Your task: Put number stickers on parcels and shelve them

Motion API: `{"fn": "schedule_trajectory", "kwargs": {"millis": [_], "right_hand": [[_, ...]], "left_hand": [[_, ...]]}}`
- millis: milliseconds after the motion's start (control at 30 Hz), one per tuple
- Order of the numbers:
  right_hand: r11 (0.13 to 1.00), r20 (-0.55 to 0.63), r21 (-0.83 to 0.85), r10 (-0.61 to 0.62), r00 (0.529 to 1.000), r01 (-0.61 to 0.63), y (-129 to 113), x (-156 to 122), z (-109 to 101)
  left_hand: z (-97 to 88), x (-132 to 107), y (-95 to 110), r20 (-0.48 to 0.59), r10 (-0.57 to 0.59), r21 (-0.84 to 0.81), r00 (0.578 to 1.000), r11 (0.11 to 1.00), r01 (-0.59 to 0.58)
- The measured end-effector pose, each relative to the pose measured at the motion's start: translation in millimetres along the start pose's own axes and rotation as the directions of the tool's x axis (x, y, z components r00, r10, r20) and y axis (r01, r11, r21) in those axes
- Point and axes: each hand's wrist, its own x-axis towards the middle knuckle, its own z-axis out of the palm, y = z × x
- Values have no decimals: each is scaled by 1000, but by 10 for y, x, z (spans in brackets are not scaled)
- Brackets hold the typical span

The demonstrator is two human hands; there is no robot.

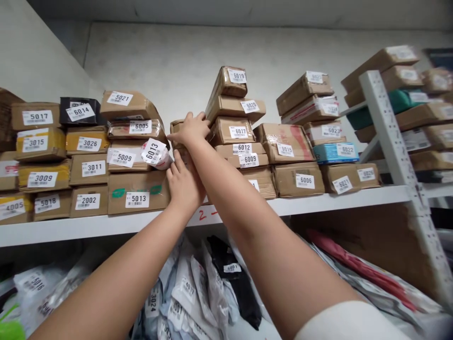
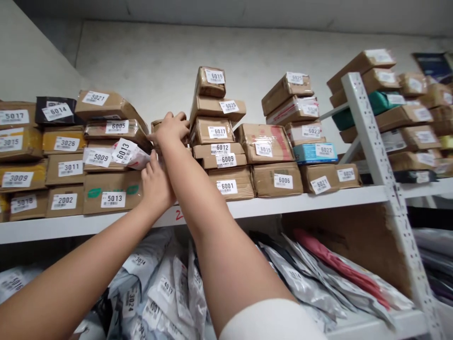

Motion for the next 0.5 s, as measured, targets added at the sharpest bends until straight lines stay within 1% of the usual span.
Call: {"fn": "schedule_trajectory", "kwargs": {"millis": [67,133,200,267,300,333,400,433,500], "right_hand": [[997,-76,46,-59,995,63,36,-4,-192],[987,-155,83,-126,980,140,81,-21,-467],[978,-223,110,-151,963,179,134,-50,-764],[970,-250,156,-143,958,186,195,-81,-1022],[966,-253,184,-130,959,180,229,-91,-1125],[960,-259,214,-121,958,179,266,-97,-1207],[946,-285,267,-105,953,184,348,-97,-1312],[939,-302,288,-97,948,188,393,-93,-1339],[920,-312,322,-121,942,225,481,-89,-1356]], "left_hand": [[-58,84,-18,25,59,14,998,998,-59],[-127,171,-73,59,196,50,979,979,-199],[-186,255,-136,107,359,126,927,920,-370],[-218,332,-176,157,467,183,870,852,-490],[-223,365,-183,177,488,197,855,833,-516],[-222,391,-182,189,488,200,852,831,-520],[-216,418,-166,180,460,190,870,851,-489],[-216,420,-157,158,446,177,881,865,-470],[-241,409,-145,96,427,130,899,890,-436]]}}
